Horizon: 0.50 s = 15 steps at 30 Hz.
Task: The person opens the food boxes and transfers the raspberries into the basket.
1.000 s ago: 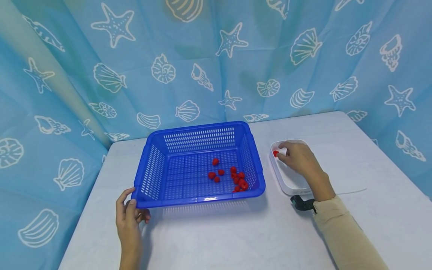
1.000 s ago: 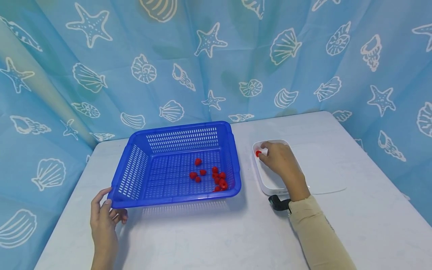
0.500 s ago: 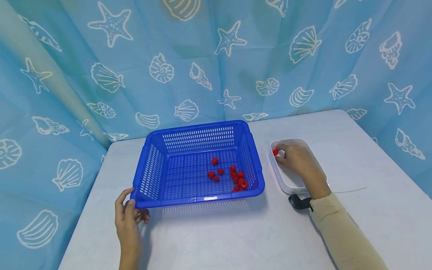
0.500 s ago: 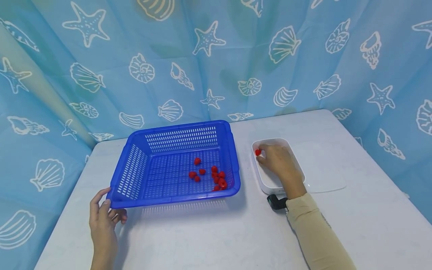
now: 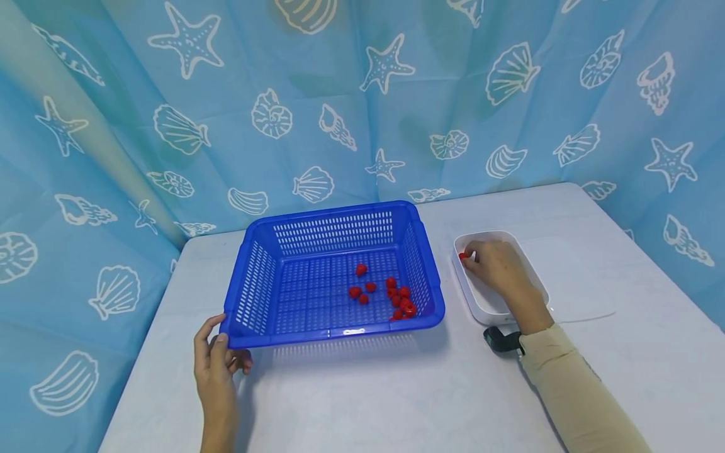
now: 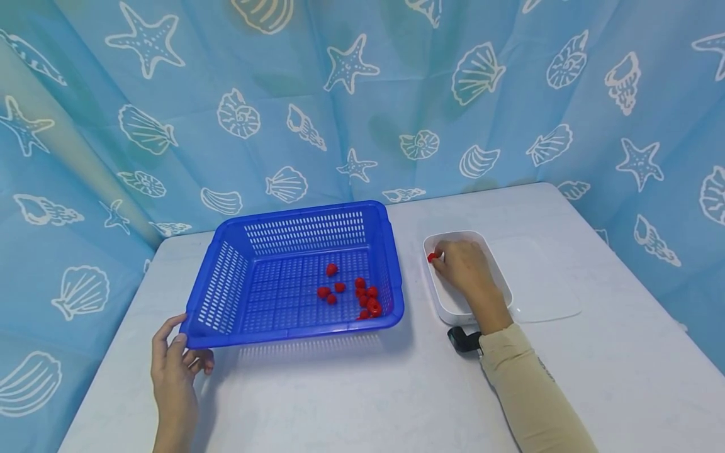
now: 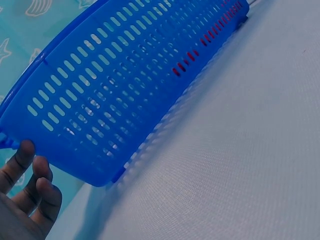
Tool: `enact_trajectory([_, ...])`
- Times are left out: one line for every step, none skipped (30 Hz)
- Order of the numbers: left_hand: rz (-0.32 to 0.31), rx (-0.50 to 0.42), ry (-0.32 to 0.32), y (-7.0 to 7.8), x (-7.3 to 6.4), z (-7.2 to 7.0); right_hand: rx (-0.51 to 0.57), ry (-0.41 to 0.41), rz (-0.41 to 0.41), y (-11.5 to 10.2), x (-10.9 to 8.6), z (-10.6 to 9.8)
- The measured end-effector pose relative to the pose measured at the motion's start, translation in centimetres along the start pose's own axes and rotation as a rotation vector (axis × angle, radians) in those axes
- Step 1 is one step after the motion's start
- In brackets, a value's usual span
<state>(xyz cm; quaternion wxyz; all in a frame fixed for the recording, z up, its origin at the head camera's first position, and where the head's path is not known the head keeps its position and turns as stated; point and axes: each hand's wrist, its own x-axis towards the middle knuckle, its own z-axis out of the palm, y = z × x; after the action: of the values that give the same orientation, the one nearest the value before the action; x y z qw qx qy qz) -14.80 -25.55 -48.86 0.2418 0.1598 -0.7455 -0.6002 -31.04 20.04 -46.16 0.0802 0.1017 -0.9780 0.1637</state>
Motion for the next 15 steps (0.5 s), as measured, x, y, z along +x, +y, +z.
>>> enact_trajectory([0.0, 0.001, -0.002, 0.1, 0.0, 0.0, -0.001, 0.003, 0.0, 0.0, 0.0, -0.1])
enact_trajectory([0.001, 0.0, -0.004, 0.2, -0.1, 0.0, 0.001, 0.006, -0.002, 0.0, 0.0, -0.1])
enact_trajectory([0.006, 0.001, -0.009, 0.3, -0.1, 0.0, 0.005, 0.006, 0.004, 0.1, -0.1, -0.2])
enact_trajectory([0.007, -0.003, -0.01, 0.4, -0.1, 0.0, 0.012, 0.004, 0.011, 0.0, -0.1, -0.4])
enact_trajectory([0.008, -0.004, -0.012, 0.4, -0.1, 0.0, 0.019, 0.004, 0.016, 0.0, -0.2, -0.5])
enact_trajectory([0.008, -0.006, -0.012, 0.4, -0.1, 0.0, 0.031, -0.001, 0.023, 0.0, -0.2, -0.6])
enact_trajectory([0.006, -0.007, -0.011, 0.3, -0.1, 0.0, 0.039, -0.004, 0.028, 0.0, -0.3, -0.8])
enact_trajectory([0.005, -0.006, -0.01, 0.3, -0.1, 0.0, 0.05, -0.009, 0.038, 0.0, -0.4, -0.9])
enact_trajectory([0.005, -0.004, -0.009, 0.2, 0.0, 0.0, 0.06, -0.013, 0.046, -0.1, -0.5, -1.0])
enact_trajectory([0.001, -0.002, -0.003, 0.0, 0.0, 0.0, 0.067, -0.016, 0.048, -0.1, -0.6, -1.2])
enact_trajectory([0.001, 0.001, 0.001, -0.2, 0.1, 0.0, 0.074, -0.018, 0.054, -0.2, -0.6, -1.4])
enact_trajectory([0.002, 0.001, 0.004, -0.3, 0.1, 0.0, 0.08, -0.021, 0.057, -0.3, -0.7, -1.6])
enact_trajectory([0.003, 0.002, 0.007, -0.4, 0.2, 0.0, 0.087, -0.024, 0.064, -0.4, -0.8, -1.9])
enact_trajectory([0.005, 0.004, 0.01, -0.6, 0.2, 0.0, 0.096, -0.027, 0.068, -0.5, -0.9, -2.1])
enact_trajectory([0.005, 0.005, 0.011, -0.7, 0.3, 0.0, 0.101, -0.029, 0.072, -0.6, -1.0, -2.3])
